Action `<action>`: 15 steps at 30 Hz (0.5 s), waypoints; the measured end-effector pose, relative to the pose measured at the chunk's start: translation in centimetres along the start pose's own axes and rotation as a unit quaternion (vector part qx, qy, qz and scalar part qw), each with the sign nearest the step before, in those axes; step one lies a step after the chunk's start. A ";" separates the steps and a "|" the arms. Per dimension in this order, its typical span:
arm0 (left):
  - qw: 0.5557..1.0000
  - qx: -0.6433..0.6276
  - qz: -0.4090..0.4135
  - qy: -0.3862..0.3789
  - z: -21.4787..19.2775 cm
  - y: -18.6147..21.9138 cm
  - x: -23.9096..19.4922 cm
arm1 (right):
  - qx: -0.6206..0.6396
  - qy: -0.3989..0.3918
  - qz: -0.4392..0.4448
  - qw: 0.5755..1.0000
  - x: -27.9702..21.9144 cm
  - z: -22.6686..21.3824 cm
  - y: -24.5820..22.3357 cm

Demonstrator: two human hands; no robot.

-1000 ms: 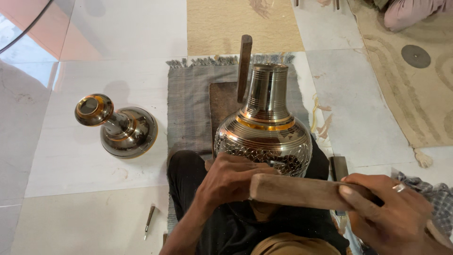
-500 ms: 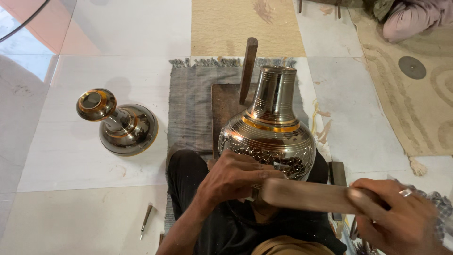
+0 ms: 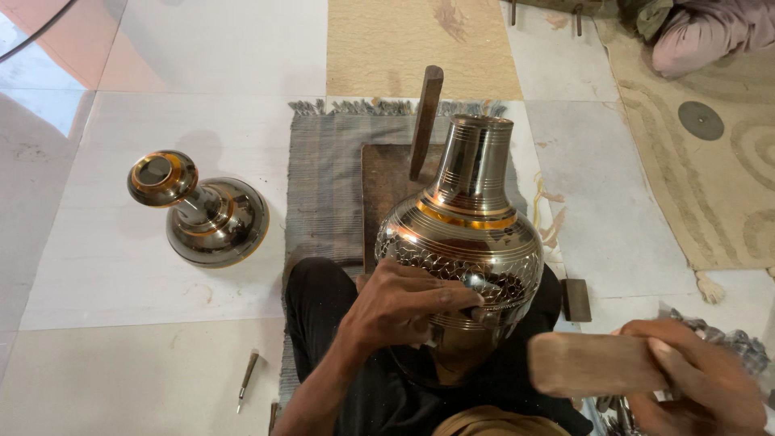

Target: The person is sitting on the floor and using a hammer and chisel to engrave a decorative pattern onto a silver metal vase. They hold the chisel against the vase and strike it repeatedly with a wooden mallet to create the design.

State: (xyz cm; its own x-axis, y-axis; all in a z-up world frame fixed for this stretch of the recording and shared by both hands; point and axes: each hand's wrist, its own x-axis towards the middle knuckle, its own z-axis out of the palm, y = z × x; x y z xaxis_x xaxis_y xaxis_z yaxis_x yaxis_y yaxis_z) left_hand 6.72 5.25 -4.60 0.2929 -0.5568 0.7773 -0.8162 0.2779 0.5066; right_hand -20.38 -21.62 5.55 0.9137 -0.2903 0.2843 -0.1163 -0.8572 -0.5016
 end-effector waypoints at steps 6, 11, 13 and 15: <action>0.999 -0.002 0.002 -0.046 -0.3 -0.3 -0.4 | -0.075 -0.053 -0.204 0.975 -0.3 -0.9 4.8; 1.000 0.004 -0.004 -0.016 -0.1 -0.4 -0.3 | -0.186 -0.182 -0.168 0.951 0.5 -2.0 8.0; 1.000 0.008 -0.010 -0.024 -0.1 -0.5 -0.5 | -0.194 -0.188 -0.146 0.952 0.4 -2.3 8.5; 0.998 -0.005 -0.022 -0.055 -0.5 -0.6 -0.6 | -0.224 -0.163 -0.129 0.952 0.3 -2.2 8.5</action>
State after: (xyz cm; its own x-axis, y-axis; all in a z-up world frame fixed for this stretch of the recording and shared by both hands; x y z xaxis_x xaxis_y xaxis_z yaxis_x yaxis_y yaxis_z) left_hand 7.30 5.77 -5.23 0.2720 -0.6504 0.7092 -0.7981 0.2592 0.5439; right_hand -21.94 -29.88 3.17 0.9982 0.0387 0.0457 0.0401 -0.9988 -0.0291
